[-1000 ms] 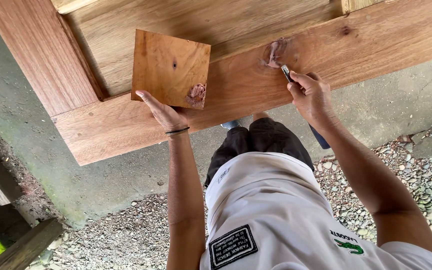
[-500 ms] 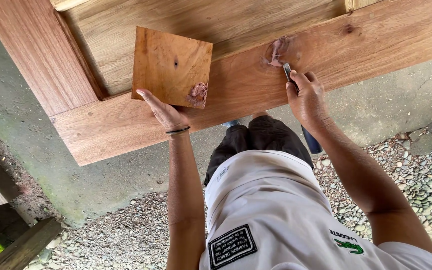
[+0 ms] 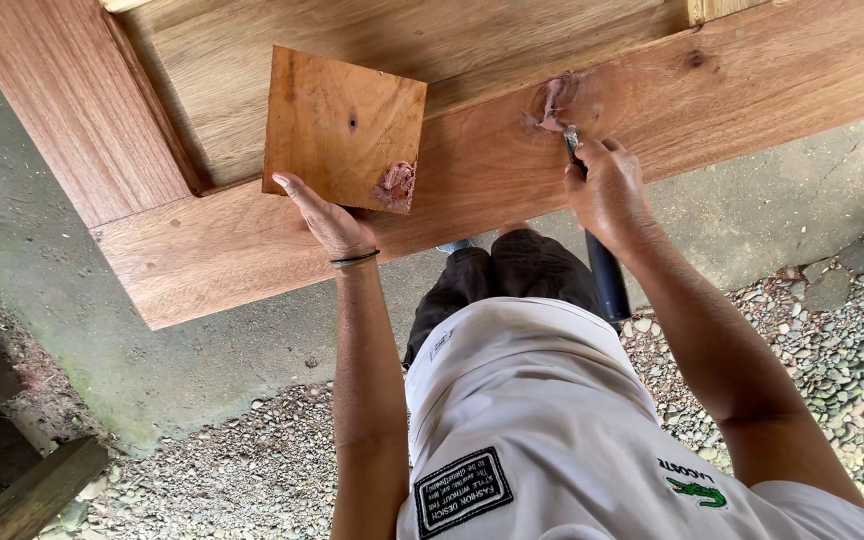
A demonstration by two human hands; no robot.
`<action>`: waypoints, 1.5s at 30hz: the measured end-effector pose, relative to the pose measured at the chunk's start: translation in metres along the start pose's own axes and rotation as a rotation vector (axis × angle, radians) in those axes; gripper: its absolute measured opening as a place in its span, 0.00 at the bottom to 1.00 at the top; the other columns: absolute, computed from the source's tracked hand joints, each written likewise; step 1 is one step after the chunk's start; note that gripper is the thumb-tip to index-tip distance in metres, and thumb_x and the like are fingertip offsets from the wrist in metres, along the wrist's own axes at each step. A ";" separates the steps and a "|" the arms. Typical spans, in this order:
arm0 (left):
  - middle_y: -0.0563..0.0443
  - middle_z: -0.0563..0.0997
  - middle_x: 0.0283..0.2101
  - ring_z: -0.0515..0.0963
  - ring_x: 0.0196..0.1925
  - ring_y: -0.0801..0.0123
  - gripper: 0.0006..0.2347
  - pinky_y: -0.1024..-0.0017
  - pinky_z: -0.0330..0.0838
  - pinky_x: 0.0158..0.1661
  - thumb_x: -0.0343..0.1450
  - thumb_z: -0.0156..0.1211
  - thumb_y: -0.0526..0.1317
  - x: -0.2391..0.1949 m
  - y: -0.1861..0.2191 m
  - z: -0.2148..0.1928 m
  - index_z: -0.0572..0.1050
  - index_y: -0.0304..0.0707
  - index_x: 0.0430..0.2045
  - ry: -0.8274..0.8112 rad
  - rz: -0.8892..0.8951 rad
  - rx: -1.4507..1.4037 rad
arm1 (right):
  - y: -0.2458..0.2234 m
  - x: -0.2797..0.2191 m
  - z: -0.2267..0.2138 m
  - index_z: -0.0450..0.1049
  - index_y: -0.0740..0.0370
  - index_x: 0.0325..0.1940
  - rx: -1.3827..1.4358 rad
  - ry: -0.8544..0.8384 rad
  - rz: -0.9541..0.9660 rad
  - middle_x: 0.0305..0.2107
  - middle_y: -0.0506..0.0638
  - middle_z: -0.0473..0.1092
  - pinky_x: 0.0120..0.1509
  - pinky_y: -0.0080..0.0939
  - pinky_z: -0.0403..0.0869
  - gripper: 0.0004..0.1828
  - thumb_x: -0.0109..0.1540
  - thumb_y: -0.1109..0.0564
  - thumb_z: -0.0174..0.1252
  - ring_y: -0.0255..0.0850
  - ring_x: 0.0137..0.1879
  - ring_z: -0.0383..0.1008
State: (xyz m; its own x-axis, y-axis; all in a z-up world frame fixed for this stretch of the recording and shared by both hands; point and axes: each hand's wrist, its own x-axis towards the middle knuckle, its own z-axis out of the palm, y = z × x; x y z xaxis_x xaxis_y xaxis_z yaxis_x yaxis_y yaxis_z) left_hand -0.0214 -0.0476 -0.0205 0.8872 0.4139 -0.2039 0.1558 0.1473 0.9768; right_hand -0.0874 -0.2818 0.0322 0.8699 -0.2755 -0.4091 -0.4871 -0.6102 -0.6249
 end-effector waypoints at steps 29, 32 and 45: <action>0.42 0.32 0.62 0.30 0.64 0.58 0.27 0.62 0.23 0.61 0.71 0.33 0.55 0.009 -0.012 -0.016 0.38 0.39 0.58 0.011 -0.090 -0.061 | 0.001 0.002 0.018 0.62 0.84 0.38 -0.079 0.103 -0.019 0.29 0.70 0.60 0.21 0.44 0.72 0.11 0.56 0.68 0.48 0.58 0.27 0.68; 0.41 0.33 0.62 0.30 0.64 0.58 0.28 0.63 0.23 0.61 0.70 0.33 0.55 0.004 0.007 -0.005 0.38 0.37 0.58 0.028 -0.107 -0.071 | -0.018 -0.004 0.007 0.62 0.82 0.40 -0.013 0.044 0.026 0.28 0.68 0.60 0.20 0.39 0.71 0.12 0.56 0.68 0.47 0.52 0.24 0.66; 0.41 0.32 0.62 0.29 0.64 0.58 0.29 0.61 0.23 0.61 0.70 0.35 0.56 0.007 0.005 -0.009 0.38 0.37 0.57 0.029 -0.143 -0.134 | -0.012 0.012 -0.009 0.63 0.81 0.39 0.216 0.043 0.128 0.19 0.69 0.63 0.10 0.34 0.69 0.12 0.54 0.67 0.46 0.42 0.12 0.65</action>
State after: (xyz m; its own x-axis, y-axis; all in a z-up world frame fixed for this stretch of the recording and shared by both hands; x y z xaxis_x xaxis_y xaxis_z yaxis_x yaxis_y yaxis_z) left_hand -0.0187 -0.0358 -0.0174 0.8471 0.4056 -0.3433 0.2182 0.3237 0.9207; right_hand -0.0710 -0.2842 0.0404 0.8003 -0.3749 -0.4679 -0.5947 -0.3970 -0.6991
